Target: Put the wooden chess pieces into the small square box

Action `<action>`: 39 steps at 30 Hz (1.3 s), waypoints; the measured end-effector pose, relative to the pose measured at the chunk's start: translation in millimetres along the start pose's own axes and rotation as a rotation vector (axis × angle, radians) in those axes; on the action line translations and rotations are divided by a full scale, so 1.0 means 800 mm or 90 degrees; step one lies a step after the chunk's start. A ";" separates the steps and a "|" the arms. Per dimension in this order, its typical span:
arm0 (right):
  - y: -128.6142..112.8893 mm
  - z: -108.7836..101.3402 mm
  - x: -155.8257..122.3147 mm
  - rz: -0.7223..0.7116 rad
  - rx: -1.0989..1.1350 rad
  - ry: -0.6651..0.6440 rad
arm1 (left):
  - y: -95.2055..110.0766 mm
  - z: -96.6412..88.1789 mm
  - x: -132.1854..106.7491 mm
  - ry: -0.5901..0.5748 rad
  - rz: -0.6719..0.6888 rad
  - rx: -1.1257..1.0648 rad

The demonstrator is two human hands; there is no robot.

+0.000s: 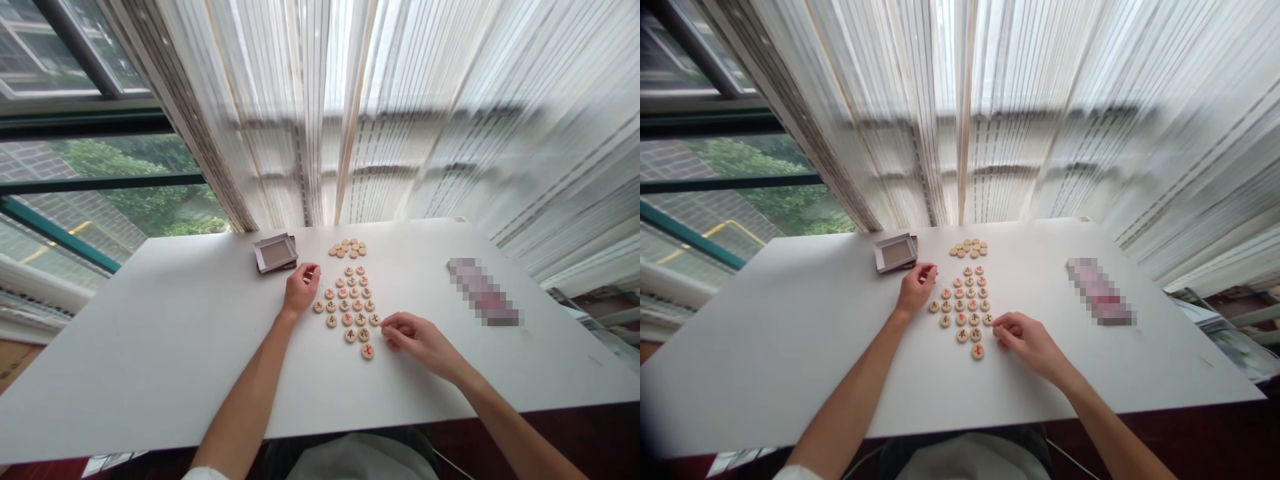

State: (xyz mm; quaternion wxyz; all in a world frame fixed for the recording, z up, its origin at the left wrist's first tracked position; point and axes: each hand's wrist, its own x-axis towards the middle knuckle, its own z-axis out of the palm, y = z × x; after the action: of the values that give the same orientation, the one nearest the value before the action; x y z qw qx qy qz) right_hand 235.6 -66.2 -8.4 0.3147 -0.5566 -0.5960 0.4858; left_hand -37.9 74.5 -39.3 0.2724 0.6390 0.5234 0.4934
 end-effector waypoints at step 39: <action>-0.023 -0.046 0.145 -0.135 -0.117 0.224 | 0.005 -0.003 -0.002 -0.002 -0.015 0.019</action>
State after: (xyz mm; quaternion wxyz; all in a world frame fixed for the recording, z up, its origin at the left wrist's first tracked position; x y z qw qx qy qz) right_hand 241.6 56.2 1.4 0.4112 -0.5933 -0.6287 0.2892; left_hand -38.3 71.0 -35.6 0.2694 0.6374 0.5379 0.4815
